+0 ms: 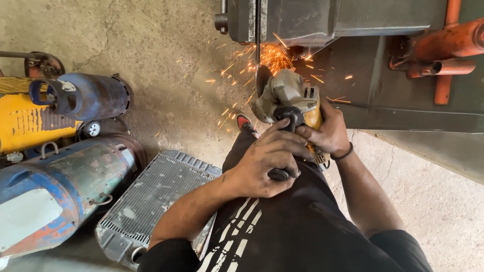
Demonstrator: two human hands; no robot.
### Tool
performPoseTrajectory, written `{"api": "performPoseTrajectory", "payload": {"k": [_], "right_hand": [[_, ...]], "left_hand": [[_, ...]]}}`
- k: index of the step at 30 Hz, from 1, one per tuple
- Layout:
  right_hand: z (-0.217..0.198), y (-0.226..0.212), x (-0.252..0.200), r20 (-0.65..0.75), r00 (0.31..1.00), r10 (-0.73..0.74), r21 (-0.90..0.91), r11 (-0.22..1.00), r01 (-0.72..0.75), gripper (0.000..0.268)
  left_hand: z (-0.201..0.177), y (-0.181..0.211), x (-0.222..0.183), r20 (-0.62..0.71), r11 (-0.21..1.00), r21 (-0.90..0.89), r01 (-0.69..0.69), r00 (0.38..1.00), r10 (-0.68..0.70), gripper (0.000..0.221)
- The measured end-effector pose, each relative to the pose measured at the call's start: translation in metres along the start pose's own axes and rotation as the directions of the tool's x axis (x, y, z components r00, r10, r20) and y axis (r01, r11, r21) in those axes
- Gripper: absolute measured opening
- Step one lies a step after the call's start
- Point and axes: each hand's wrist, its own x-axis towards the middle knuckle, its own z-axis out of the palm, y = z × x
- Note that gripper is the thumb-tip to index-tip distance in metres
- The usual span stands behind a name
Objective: Using a handheld angle grinder to cut a metal rod that is secured in a bench vise.
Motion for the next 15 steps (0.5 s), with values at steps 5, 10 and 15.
{"api": "performPoseTrajectory", "payload": {"k": [5, 10, 15], "right_hand": [[-0.009, -0.018, -0.002, 0.017, 1.0, 0.012, -0.066, 0.998, -0.011, 0.069], [-0.013, -0.014, -0.021, 0.053, 0.995, 0.081, -0.127, 0.989, -0.074, 0.075], [-0.008, -0.013, -0.012, 0.029, 0.998, 0.049, -0.097, 0.994, -0.046, 0.077]], "left_hand": [[-0.001, 0.001, -0.007, -0.009, 0.999, -0.035, -0.022, 1.0, 0.021, 0.008], [0.002, 0.011, -0.021, -0.015, 0.997, -0.064, -0.038, 0.999, 0.037, 0.007], [-0.004, 0.006, -0.014, -0.005, 0.997, -0.075, -0.031, 1.0, 0.03, 0.007]]}}
